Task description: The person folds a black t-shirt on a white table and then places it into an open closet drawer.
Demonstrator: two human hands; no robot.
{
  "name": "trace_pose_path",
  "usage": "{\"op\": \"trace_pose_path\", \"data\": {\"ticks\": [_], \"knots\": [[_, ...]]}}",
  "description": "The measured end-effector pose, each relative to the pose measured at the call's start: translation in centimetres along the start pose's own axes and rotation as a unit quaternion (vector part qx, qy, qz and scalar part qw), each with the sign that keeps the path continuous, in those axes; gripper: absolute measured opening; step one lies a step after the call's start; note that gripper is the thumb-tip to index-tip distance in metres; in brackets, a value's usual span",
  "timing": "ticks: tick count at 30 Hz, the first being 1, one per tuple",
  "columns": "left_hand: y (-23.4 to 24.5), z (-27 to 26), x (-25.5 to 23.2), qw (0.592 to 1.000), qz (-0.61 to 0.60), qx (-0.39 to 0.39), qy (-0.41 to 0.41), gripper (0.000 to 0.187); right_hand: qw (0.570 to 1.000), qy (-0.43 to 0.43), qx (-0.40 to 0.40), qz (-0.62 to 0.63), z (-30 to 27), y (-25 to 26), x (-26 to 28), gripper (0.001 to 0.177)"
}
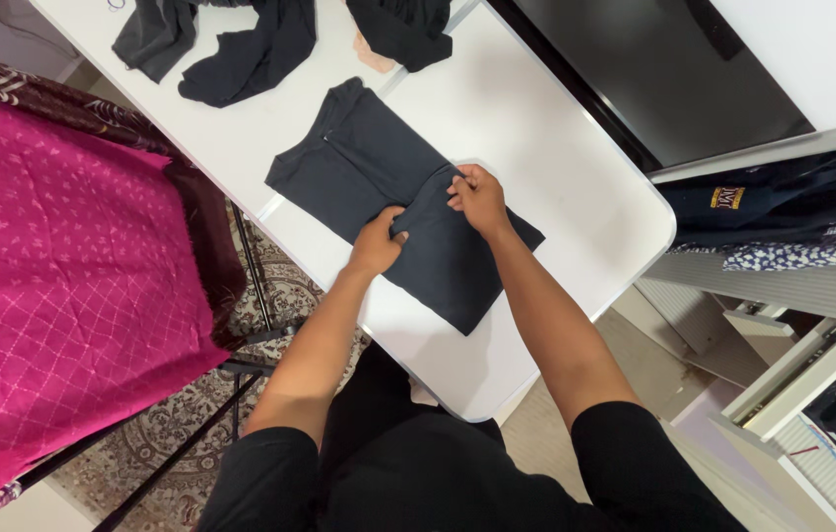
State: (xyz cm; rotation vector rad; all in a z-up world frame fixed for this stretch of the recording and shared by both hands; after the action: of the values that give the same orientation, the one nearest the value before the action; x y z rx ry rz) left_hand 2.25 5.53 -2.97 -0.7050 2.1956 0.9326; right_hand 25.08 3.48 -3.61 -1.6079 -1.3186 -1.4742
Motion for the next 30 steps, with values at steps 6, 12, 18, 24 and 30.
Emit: {"op": "trace_pose_path", "data": {"ticks": [6,12,18,24,30], "knots": [[0.1,-3.2,-2.5,0.983,0.123,-0.115,-0.068,0.052,0.988,0.104,-0.011,-0.112,-2.6,0.3,1.7,0.047],[-3.7,-5.6,-3.0,0.934,0.254,-0.175,-0.180,0.050,0.904,0.222,-0.021,-0.366,-9.2,2.1,2.6,0.044],[-5.1,-4.4,-2.8,0.937,0.325,-0.069,-0.110,0.070,0.844,0.152,-0.008,-0.515,-15.1,4.2,-0.8,0.061],[-4.7,-3.1,-3.6,0.913,0.389,-0.064,-0.107,0.069,0.890,0.087,-0.112,-0.434,-19.4,5.5,-1.0,0.065],[-4.6,-0.6,-2.5,0.915,0.382,-0.018,-0.128,0.064,0.932,-0.061,-0.163,-0.317,-20.8,5.4,0.8,0.068]]}}
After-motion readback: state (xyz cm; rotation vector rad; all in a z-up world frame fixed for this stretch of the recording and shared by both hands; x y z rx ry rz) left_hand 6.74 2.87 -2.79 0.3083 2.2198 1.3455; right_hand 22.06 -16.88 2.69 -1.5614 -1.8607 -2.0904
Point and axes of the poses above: each hand's wrist, its own z-axis towards the middle knuckle, its own y-axis out of the back of the hand, x = y × z, the point moved 6 cm from there along z, towards the middle knuckle, and after that the axes turned 11 degrees about y, right-handed, at the moved point
